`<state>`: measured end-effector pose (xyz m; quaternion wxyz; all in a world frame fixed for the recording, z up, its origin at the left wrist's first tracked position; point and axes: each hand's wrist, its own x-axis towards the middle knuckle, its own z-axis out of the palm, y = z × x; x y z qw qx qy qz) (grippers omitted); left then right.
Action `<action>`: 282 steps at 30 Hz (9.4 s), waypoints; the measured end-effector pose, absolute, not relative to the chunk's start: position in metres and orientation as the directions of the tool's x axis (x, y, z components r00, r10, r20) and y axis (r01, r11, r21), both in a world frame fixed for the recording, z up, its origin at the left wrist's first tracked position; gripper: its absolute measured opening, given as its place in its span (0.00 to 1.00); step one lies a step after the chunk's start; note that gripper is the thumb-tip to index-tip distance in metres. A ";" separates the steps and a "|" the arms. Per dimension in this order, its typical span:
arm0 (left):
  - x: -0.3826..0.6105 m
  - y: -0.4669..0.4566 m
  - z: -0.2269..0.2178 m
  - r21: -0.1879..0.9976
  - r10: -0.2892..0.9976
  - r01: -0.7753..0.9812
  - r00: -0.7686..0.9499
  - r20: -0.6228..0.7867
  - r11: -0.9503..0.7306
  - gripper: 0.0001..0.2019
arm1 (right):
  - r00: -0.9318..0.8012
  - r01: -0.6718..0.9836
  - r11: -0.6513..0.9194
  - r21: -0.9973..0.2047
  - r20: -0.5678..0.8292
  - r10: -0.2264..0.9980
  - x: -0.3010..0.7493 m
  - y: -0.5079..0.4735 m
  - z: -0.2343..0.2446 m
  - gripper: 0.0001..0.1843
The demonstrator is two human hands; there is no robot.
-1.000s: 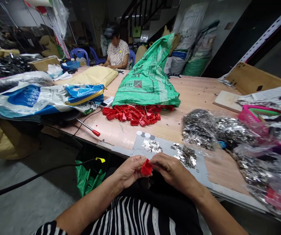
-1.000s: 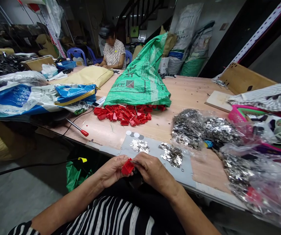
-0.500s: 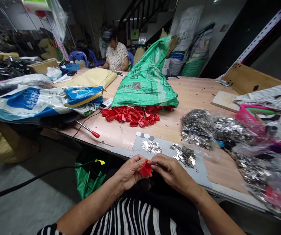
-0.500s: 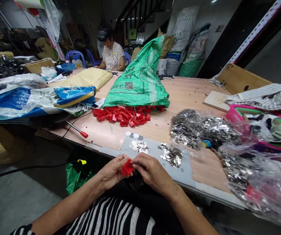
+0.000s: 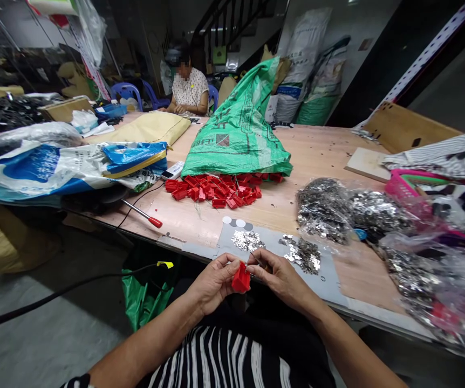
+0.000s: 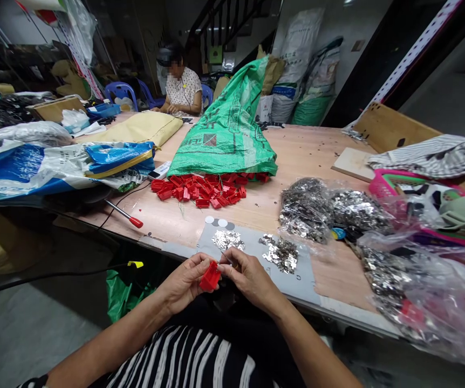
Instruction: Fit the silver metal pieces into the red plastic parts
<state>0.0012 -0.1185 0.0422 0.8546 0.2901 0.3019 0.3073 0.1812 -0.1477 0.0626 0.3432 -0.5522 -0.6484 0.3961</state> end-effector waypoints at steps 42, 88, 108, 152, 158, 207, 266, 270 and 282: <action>0.004 -0.117 0.026 0.783 0.805 -0.366 0.529 -0.269 0.503 0.16 | 0.117 0.932 -0.130 -0.339 -0.056 0.991 0.224 -0.115 0.024 0.03; 0.013 -0.109 0.025 0.991 0.874 -0.108 0.486 -0.021 0.084 0.19 | 0.037 0.108 -0.191 -0.976 -0.188 0.982 0.178 -0.149 0.023 0.18; 0.020 -0.092 0.011 0.999 0.887 -0.032 0.461 0.024 -0.010 0.16 | 0.048 0.556 -0.042 -0.830 -0.018 0.999 0.201 -0.164 0.026 0.14; 0.015 -0.093 0.009 0.973 0.882 0.109 0.451 0.132 -0.202 0.13 | 0.001 0.682 0.103 -0.724 0.142 0.990 0.187 -0.163 0.017 0.11; 0.019 -0.104 0.026 0.869 0.883 -0.367 0.444 -0.150 0.332 0.09 | -0.104 0.577 0.042 -0.816 -0.022 0.994 0.184 -0.169 0.032 0.20; 0.010 -0.113 0.024 0.324 0.723 -0.647 0.601 -0.340 0.690 0.06 | -0.122 0.575 0.129 -0.808 0.071 0.990 0.165 -0.152 0.055 0.17; 0.018 -0.111 0.009 0.983 0.897 -0.135 0.438 -0.056 0.127 0.14 | 0.305 0.928 -0.282 -0.245 0.059 0.951 0.260 -0.119 0.028 0.07; 0.018 -0.111 0.012 0.985 0.906 -0.120 0.417 -0.066 0.127 0.14 | 0.270 0.909 -0.227 -0.350 0.081 0.959 0.260 -0.118 0.028 0.08; 0.022 -0.114 0.016 0.962 0.886 0.097 0.421 0.194 -0.257 0.13 | 0.108 0.124 -0.085 -0.989 -0.072 0.992 0.202 -0.147 0.032 0.17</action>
